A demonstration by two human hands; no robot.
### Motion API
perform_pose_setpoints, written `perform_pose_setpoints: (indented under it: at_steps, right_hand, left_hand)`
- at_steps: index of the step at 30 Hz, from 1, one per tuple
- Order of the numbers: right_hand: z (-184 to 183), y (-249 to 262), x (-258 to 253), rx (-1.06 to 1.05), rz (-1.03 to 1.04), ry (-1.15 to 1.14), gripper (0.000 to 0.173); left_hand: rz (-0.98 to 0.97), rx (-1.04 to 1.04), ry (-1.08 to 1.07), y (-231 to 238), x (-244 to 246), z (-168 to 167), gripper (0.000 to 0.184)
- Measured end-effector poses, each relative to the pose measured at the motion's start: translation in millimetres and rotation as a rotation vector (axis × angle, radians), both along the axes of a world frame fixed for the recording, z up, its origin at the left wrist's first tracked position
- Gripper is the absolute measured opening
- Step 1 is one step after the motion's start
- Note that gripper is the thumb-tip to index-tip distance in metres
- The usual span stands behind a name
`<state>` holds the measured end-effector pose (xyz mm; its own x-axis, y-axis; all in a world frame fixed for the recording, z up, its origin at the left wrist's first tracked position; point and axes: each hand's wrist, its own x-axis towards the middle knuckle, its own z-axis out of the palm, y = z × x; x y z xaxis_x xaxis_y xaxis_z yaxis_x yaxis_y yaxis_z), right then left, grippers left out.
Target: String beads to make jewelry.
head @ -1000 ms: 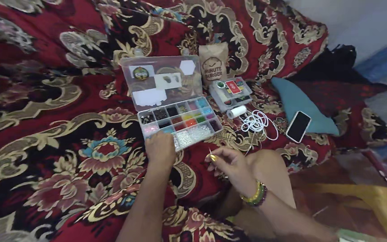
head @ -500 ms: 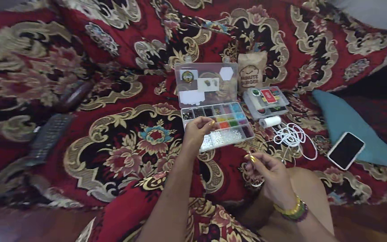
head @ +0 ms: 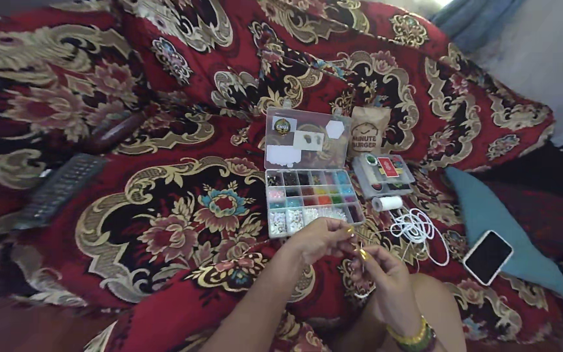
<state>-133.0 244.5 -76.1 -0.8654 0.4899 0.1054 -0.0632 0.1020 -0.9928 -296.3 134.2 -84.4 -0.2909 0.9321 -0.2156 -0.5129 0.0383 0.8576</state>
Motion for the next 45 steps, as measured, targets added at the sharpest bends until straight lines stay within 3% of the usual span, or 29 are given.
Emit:
perform_pose_setpoints:
  at_steps: [45]
  right_hand:
    - [-5.7, -4.4, -2.3, 0.015, 0.029, -0.063, 0.013]
  left_hand:
    - [-0.054, -0.072, 0.083, 1.4, -0.1, -4.0, 0.018]
